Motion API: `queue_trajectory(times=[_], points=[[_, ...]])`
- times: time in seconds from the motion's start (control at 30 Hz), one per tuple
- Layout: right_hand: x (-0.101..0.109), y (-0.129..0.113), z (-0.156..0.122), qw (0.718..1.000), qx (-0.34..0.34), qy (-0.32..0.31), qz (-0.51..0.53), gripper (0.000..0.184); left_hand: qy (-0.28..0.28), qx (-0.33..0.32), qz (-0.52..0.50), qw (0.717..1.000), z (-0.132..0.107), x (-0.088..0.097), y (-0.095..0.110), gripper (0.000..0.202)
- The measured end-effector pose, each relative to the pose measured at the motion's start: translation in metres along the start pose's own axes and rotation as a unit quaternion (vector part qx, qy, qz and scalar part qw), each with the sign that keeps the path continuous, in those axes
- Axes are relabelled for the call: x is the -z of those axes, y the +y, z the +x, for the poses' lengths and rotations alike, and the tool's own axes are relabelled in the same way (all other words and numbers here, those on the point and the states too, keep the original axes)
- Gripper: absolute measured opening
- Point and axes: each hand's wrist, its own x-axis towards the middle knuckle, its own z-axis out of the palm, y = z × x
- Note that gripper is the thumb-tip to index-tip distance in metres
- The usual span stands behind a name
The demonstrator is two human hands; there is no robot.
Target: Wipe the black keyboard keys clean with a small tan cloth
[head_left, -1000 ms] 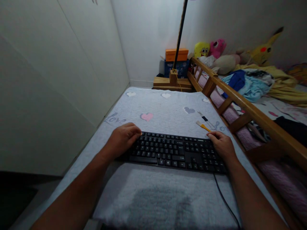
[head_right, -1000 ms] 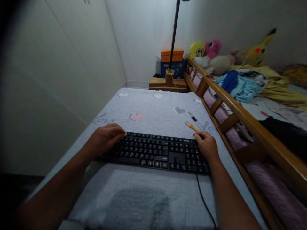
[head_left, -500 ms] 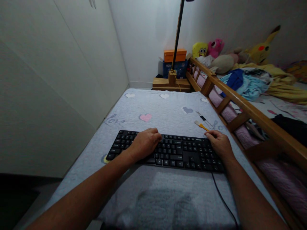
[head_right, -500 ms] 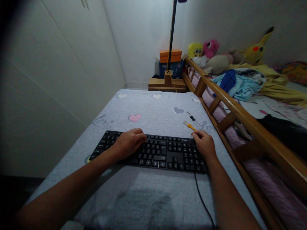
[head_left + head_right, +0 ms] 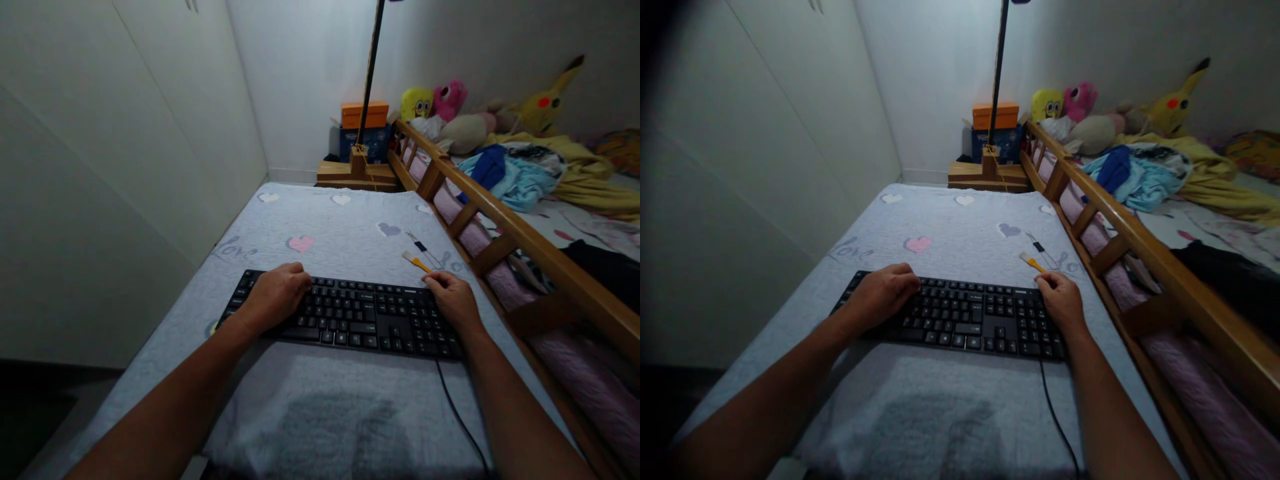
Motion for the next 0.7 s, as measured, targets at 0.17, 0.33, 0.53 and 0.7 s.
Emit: queue_trajectory(times=[0.17, 0.33, 0.53, 0.7], points=[[0.0, 0.001, 0.0, 1.0, 0.005, -0.001, 0.001, 0.03, -0.013, 0.006, -0.025, 1.0, -0.005, 0.003, -0.01, 0.026], [0.0, -0.001, 0.0, 1.0, -0.004, -0.001, 0.001, 0.029, -0.021, 0.02, -0.045, 0.999, -0.007, 0.006, -0.02, 0.025], [0.0, -0.001, 0.0, 1.0, -0.005, 0.0, 0.0, 0.029, -0.033, 0.036, -0.061, 0.997, -0.009, 0.011, -0.027, 0.023], [0.0, 0.001, 0.0, 1.0, -0.01, -0.004, -0.007, 0.032, -0.028, 0.036, -0.046, 0.998, -0.018, 0.013, -0.038, 0.026]])
